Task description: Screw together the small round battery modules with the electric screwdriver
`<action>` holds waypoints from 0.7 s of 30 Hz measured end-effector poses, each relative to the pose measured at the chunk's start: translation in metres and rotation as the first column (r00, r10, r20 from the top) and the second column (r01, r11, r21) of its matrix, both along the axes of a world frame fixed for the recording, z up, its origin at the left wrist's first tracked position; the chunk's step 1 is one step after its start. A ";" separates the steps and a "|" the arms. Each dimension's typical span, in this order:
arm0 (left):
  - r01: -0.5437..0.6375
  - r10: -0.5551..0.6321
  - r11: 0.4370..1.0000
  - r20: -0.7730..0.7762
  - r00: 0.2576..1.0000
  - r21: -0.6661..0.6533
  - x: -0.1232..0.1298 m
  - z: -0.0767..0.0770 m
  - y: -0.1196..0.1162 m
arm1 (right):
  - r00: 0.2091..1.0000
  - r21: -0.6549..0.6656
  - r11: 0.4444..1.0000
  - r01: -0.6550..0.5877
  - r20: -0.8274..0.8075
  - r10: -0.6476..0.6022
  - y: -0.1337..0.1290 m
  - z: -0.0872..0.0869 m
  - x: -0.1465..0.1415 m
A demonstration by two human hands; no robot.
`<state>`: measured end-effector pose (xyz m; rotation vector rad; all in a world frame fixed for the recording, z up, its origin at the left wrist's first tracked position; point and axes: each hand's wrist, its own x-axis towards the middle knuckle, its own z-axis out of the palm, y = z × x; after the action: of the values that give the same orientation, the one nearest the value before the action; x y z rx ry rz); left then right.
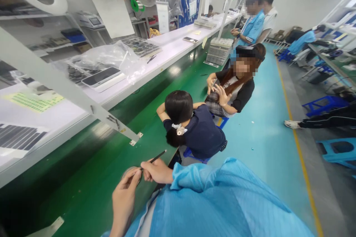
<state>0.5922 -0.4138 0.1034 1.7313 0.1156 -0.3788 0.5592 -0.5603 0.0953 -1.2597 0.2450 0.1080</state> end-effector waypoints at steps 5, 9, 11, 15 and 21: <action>-0.065 0.066 0.998 -0.069 0.995 0.013 0.002 0.001 0.003 | 1.000 -0.019 1.000 -0.012 -0.028 0.011 -0.002 0.009 0.004; -0.071 0.073 0.997 -0.071 0.995 0.033 0.003 0.005 -0.001 | 1.000 -0.019 1.000 0.006 -0.023 -0.006 -0.004 0.010 0.004; -0.059 0.061 0.998 -0.060 0.996 0.033 0.004 0.006 -0.004 | 1.000 -0.003 1.000 0.017 -0.018 -0.017 -0.006 0.010 0.004; -0.044 0.046 0.998 -0.045 0.998 0.039 0.008 0.001 -0.009 | 0.999 -0.008 0.999 0.040 -0.018 -0.040 -0.011 0.009 0.004; 0.025 -0.027 0.998 0.027 0.999 0.053 0.014 -0.012 -0.008 | 0.998 -0.028 0.998 0.063 -0.012 -0.063 -0.017 0.011 0.004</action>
<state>0.6057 -0.4222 0.0910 1.7908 0.0837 -0.3738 0.5629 -0.5772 0.1061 -1.2775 0.2977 0.0585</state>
